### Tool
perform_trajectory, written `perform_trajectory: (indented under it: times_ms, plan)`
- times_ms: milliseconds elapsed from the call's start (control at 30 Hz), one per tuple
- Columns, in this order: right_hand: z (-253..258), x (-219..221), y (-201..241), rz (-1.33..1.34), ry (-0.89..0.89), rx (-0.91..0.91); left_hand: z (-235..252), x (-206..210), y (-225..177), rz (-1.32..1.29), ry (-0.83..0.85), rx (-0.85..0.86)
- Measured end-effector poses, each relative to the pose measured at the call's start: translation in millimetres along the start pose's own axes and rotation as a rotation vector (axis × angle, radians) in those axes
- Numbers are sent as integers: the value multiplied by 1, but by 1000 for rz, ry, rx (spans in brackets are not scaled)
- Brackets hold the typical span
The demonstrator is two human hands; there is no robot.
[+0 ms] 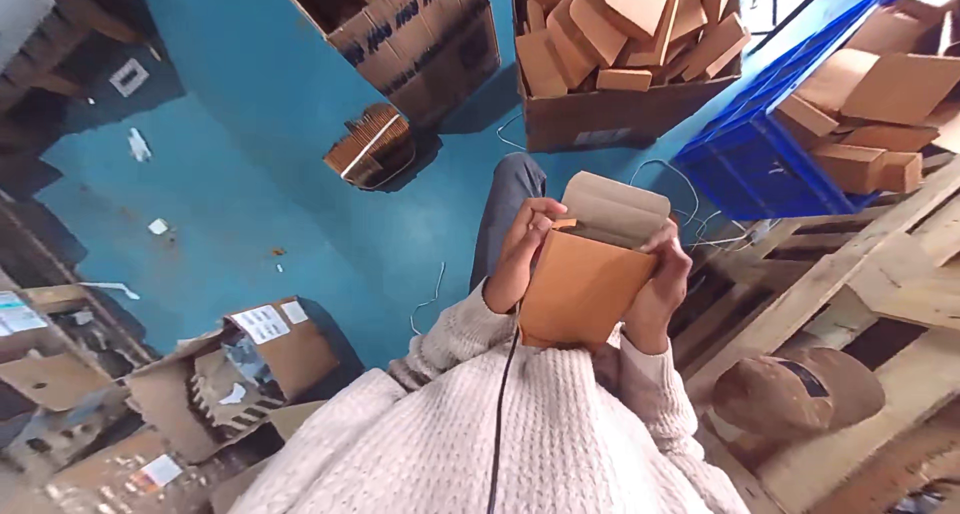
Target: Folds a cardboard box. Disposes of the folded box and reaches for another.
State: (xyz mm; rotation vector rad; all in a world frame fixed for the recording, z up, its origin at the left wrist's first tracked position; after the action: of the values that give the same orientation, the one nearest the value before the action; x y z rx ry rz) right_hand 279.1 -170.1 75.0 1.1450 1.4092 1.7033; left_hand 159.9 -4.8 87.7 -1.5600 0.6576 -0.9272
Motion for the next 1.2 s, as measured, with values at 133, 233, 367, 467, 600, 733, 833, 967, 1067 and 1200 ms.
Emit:
perform_trajectory:
  times_ms: [133,233,367,467,600,733,833,967,1067,1200]
  plan:
    - [4,2,7,117,98,158,16,-1,-2,-96,103,-79]
    - [12,10,13,75,282,242,26,0,-18,36,251,14]
    - [18,18,23,8,423,271,28,9,-34,61,411,49]
    - [17,24,25,-15,424,281,24,5,-33,163,331,53]
    - [11,31,23,71,372,270,11,-1,-28,162,196,75]
    - [-1,38,18,126,340,108,-11,0,-11,-115,58,146]
    - [-16,32,14,171,328,12,-28,5,-8,-228,49,154]
    - [-28,20,24,159,285,-88,-36,16,-16,-67,189,65]
    - [-34,22,32,90,329,-115,-42,17,-10,-165,235,-138]
    - [-43,38,34,14,470,-99,-51,8,-5,-297,167,-112]
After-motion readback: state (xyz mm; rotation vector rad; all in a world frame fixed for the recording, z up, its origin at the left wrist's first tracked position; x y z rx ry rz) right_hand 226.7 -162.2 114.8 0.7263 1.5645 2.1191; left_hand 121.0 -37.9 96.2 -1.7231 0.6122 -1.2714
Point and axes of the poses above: each hand's wrist, its own z-axis towards the middle knuckle, its own x-axis out of the palm, y = z × x, the point moved 10 cm from there along z, towards the middle knuckle, and after that the axes turned 2 degrees about z, right-handed, at the moved point
